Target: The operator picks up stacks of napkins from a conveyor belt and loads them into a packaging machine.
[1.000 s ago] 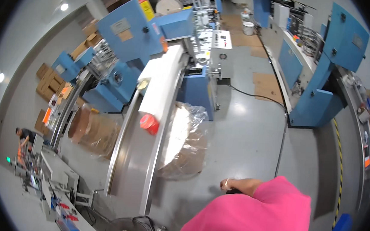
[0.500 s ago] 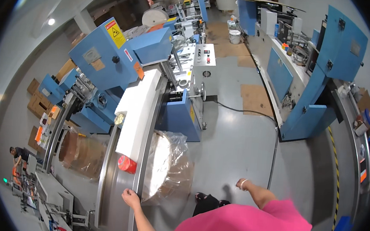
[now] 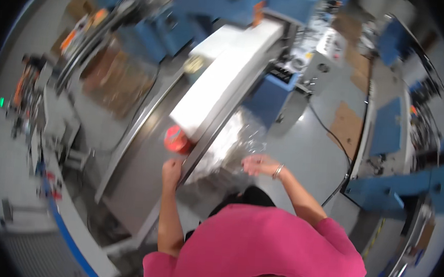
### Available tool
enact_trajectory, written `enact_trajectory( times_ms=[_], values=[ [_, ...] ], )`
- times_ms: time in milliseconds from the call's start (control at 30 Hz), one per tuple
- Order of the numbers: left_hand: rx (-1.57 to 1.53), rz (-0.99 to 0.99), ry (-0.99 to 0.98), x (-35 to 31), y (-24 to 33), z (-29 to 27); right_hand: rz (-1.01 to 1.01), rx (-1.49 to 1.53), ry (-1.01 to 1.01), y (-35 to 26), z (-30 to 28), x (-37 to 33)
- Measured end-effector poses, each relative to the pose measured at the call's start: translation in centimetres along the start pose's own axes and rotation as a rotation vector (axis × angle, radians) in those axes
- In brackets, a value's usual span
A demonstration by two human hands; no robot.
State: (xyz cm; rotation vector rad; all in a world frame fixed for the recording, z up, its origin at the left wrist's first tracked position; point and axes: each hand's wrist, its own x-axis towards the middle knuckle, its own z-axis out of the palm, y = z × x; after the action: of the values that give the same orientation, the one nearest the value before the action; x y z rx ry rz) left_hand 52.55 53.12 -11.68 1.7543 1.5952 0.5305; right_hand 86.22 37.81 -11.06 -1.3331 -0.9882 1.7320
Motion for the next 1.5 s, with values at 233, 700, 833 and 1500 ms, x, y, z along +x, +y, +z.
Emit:
enact_trajectory(
  times_ms=[233,700,833,1500],
  values=[
    [-0.131,-0.127,0.195,-2.7,4.0,-0.4,-1.12,-0.771,0.272,-14.8,8.2,9.1],
    [0.408,0.337,0.634,1.2,8.6,0.6,-1.241,-1.294,0.08,-13.4,7.9,14.6],
    [0.233,-0.186,0.781,3.0,7.2,0.0,-1.206,-1.333,0.096,-13.4,7.2,14.8],
    [-0.393,-0.244,0.195,1.9,14.2,4.9,-0.682,-0.32,0.572,-17.4,-14.6,14.9]
  ],
)
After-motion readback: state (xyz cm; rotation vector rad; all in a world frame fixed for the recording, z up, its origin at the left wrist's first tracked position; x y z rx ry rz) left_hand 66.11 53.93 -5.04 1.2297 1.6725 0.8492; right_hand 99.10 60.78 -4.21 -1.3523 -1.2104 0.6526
